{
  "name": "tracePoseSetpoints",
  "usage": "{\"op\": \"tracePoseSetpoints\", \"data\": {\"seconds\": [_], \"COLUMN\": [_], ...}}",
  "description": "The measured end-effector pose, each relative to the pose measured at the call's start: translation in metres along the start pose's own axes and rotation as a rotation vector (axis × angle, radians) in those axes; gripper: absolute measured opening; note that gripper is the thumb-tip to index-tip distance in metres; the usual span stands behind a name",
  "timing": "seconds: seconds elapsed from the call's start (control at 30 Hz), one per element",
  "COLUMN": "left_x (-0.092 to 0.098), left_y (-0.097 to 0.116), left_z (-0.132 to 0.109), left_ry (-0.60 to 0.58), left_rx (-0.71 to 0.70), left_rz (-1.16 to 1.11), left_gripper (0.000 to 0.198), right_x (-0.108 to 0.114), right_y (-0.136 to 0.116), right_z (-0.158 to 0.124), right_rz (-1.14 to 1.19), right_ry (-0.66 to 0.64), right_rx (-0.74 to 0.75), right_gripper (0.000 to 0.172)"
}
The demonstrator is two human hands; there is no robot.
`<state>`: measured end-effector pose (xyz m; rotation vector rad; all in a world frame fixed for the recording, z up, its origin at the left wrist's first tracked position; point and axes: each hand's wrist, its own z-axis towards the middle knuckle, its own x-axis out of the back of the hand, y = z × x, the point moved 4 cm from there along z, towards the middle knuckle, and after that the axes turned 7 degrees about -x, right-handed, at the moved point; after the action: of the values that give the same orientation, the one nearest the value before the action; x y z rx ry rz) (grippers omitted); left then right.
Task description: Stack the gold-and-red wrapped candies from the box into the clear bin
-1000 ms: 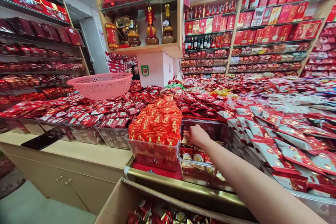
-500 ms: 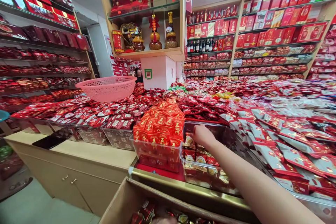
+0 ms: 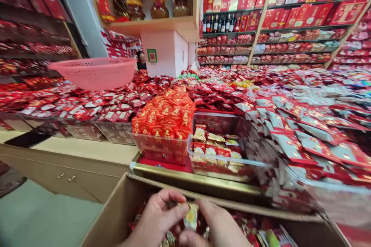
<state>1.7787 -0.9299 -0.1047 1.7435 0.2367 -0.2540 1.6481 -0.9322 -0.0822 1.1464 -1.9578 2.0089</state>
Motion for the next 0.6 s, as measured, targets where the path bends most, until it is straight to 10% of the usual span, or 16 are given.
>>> {"op": "tracePoseSetpoints", "data": {"seconds": [0.27,0.6], "left_x": [0.003,-0.003], "left_y": [0.014,0.035], "left_z": [0.002,-0.001], "left_ry": [0.084,-0.245], "left_rx": [0.057,-0.268], "left_rz": [-0.114,0.294], "left_gripper": [0.020,0.012], "right_x": [-0.014,-0.001], "right_y": [0.005,-0.002], "right_z": [0.013,0.006], "right_rz": [0.756,0.452], "right_ry": [-0.231,-0.153], "right_rx": [-0.199,0.038], "right_gripper": [0.031,0.023]}}
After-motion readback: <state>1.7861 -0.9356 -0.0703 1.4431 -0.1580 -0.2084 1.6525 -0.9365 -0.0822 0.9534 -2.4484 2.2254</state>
